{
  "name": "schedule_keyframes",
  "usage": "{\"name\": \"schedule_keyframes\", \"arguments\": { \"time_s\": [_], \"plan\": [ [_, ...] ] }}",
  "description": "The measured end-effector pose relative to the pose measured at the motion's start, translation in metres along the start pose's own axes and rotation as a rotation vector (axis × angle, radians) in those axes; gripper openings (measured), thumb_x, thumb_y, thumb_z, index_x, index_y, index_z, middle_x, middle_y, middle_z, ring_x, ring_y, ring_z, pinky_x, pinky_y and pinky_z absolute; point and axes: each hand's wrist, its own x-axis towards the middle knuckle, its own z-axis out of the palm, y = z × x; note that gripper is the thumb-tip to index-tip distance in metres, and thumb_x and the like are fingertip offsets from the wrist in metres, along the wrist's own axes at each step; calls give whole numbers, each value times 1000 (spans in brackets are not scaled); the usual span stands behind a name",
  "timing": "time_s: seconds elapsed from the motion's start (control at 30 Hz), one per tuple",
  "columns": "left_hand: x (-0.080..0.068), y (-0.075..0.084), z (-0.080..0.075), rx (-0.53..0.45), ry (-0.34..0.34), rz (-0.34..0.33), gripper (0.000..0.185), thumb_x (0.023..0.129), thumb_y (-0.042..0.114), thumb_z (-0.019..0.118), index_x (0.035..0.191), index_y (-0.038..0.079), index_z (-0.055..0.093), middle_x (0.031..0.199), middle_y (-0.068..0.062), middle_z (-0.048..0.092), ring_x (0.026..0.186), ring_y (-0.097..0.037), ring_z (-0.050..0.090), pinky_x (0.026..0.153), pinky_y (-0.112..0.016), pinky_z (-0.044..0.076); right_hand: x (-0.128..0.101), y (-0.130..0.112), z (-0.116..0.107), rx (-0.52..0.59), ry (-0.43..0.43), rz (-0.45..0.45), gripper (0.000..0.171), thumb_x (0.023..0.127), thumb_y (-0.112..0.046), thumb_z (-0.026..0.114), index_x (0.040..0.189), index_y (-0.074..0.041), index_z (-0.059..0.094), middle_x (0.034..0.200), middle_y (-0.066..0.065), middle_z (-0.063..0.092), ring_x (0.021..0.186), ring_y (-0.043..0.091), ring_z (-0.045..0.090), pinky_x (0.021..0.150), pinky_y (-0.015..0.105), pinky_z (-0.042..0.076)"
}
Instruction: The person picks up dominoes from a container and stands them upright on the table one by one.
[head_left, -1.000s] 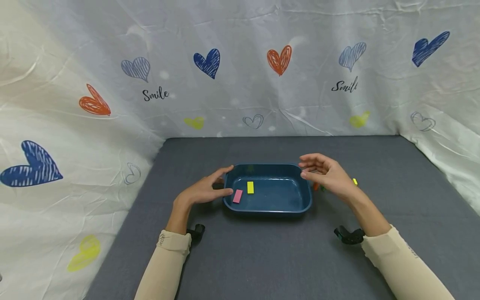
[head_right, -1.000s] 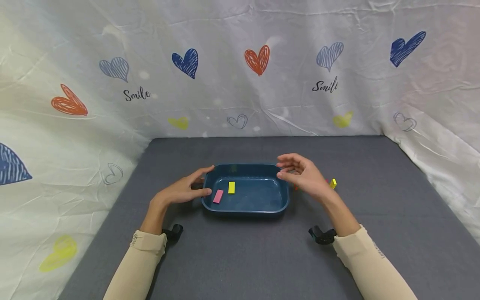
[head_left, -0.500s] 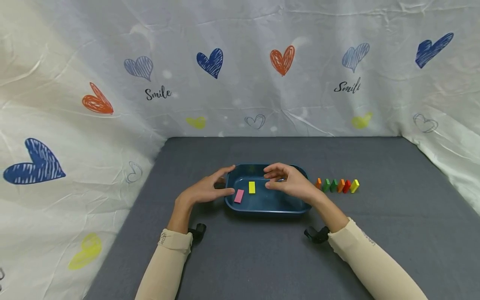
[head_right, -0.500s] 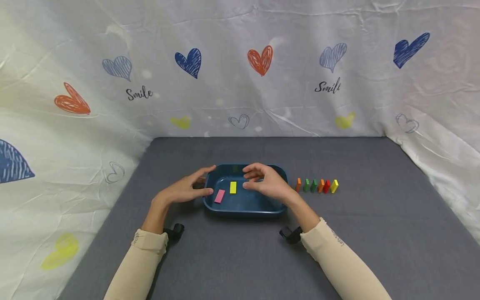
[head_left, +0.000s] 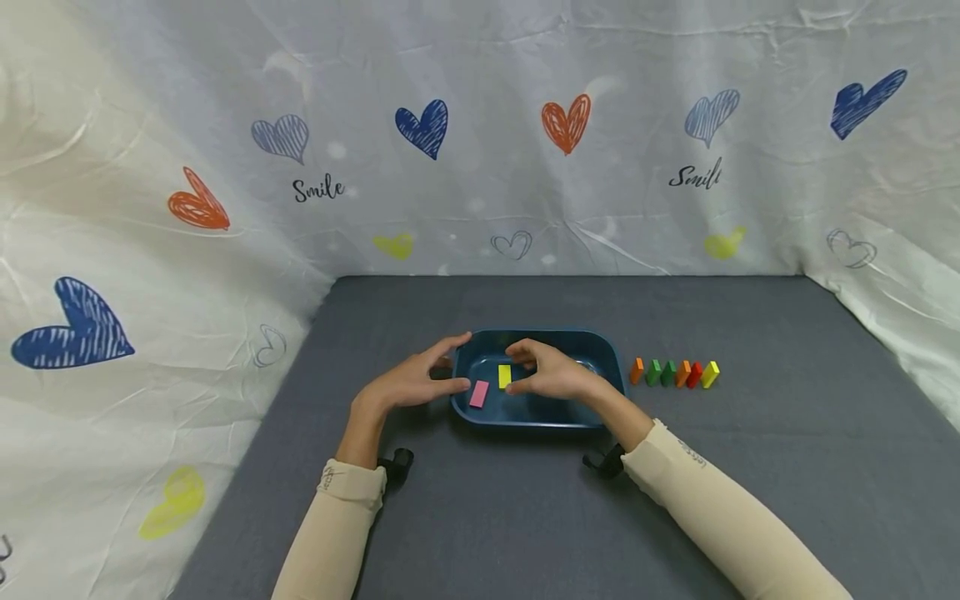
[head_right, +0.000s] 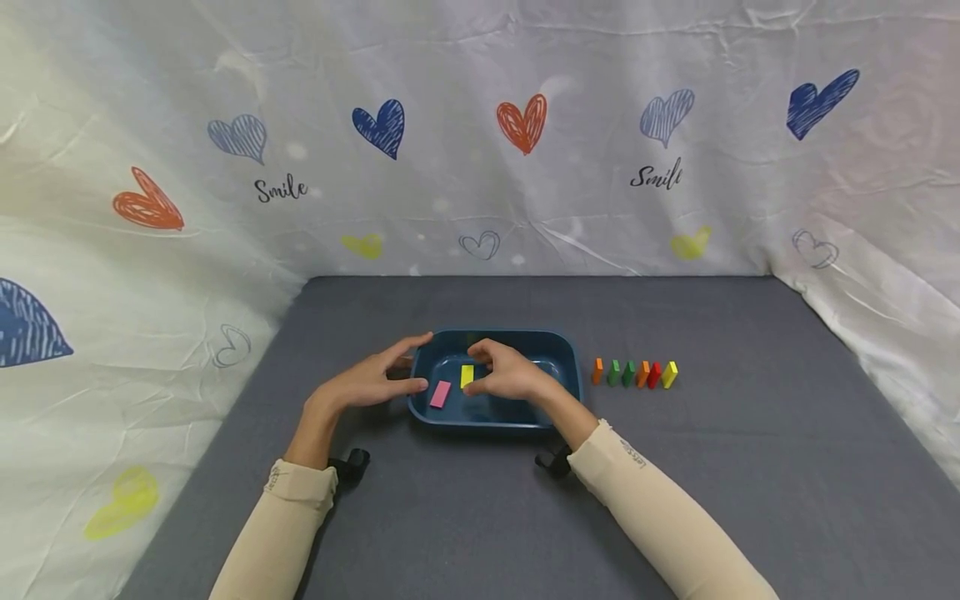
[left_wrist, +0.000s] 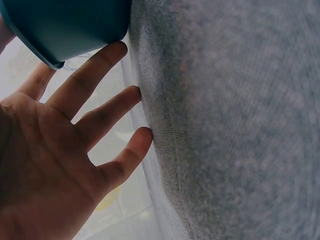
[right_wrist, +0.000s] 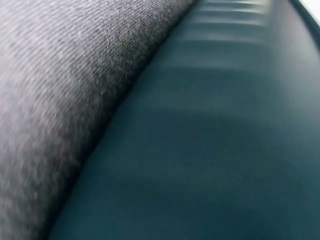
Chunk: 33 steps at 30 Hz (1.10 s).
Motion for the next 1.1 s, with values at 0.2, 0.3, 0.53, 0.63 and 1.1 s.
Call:
{"name": "schedule_keyframes", "arguments": {
  "time_s": [0.2, 0.3, 0.53, 0.63, 1.1],
  "plan": [
    [-1, 1, 1, -5, -7, 19, 80, 94, 57, 66, 159, 49, 20, 167, -4, 30, 149, -34, 41, 109, -66, 42, 6, 1, 6, 39, -38, 11, 67, 93, -17, 75, 151, -5, 42, 154, 18, 47, 142, 41, 44, 114, 55, 41],
    [-2, 2, 1, -13, -8, 20, 79, 94, 55, 66, 159, 49, 20, 167, -5, 31, 149, -35, 40, 109, -66, 41, 7, 2, 8, 48, -67, -19, 65, 94, -13, 74, 150, -4, 43, 151, 19, 51, 140, 40, 47, 114, 53, 42],
    [-1, 2, 1, -12, -4, 21, 79, 95, 54, 66, 159, 48, 20, 166, -5, 31, 148, -35, 41, 110, -66, 41, 6, 6, 7, 21, -65, -92, 59, 94, -8, 72, 147, -3, 48, 145, 18, 57, 134, 36, 53, 112, 51, 44],
    [0, 2, 1, -7, 3, 20, 79, 95, 53, 66, 159, 48, 21, 166, -4, 32, 148, -35, 41, 109, -66, 41, 7, 6, 8, 9, -67, -93, 57, 93, -7, 73, 145, -3, 50, 141, 18, 60, 129, 34, 58, 108, 48, 48],
    [1, -1, 1, -6, 3, 16, 79, 95, 53, 67, 159, 49, 20, 168, -3, 28, 150, -34, 39, 110, -66, 40, -6, 11, 0, -21, -304, -127, 44, 99, -13, 66, 141, -5, 56, 131, 12, 67, 119, 23, 65, 100, 39, 54]
  ]
}}
